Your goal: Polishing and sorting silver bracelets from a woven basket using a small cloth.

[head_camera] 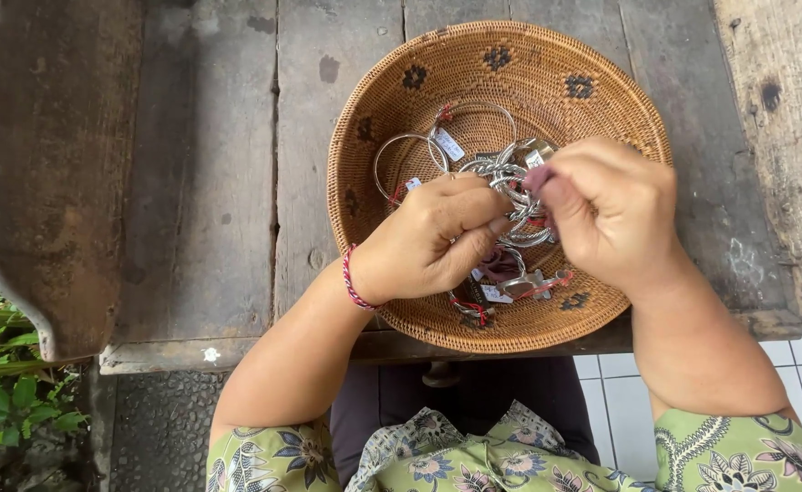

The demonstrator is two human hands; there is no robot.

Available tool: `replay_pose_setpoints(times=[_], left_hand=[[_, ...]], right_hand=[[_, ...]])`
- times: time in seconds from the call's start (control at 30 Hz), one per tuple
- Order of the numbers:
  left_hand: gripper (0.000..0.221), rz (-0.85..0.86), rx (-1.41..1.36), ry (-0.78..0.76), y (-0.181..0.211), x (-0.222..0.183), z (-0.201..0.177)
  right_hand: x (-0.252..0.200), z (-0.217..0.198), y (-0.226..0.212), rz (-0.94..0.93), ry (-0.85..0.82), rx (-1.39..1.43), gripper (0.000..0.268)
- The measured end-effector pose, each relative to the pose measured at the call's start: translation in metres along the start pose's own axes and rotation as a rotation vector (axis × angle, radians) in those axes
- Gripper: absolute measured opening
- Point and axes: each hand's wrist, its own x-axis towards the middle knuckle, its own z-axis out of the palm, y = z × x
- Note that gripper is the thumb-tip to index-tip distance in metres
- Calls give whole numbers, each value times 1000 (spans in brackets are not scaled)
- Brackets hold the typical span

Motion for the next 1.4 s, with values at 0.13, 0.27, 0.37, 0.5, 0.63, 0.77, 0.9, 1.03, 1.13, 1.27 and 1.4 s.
replay_pose_setpoints(times=[0.13,0.27,0.37,0.5,0.63,0.77,0.9,1.03,1.13,1.27,1.4], left_hand=[[19,-38,10,24,0,-2,-3],[20,-45,48,4,-6,-4,-3],[23,-29,89,-1,-12,-7,-2],[20,-51,82,5,-11,-8,-3],[28,-65,95,-1,-14,-9,0],[28,-64,165,-2,-15,-9,0],[28,-64,200,-12,-19,-10,-6],[28,-91,161,30,-18,-10,-9],[19,-62,154,12,-21,-11,-5],[10,-34,158,-1,-19,-9,-5],[9,-21,131,30,-18,-9,-7]], right_hand=[[-7,-3,5,30,116,-33,31],[-5,2,9,-139,-33,79,19],[-4,3,10,-110,-5,-60,25],[-7,-1,16,43,96,-71,44],[-7,-1,13,-106,40,93,18],[1,1,7,-157,-63,2,30],[-1,0,7,-95,-63,-62,40],[-11,-2,13,-43,9,-56,33],[-9,0,13,-130,-93,52,19],[-10,-4,15,-123,-150,-46,31],[-19,-6,19,-79,-101,-6,21]])
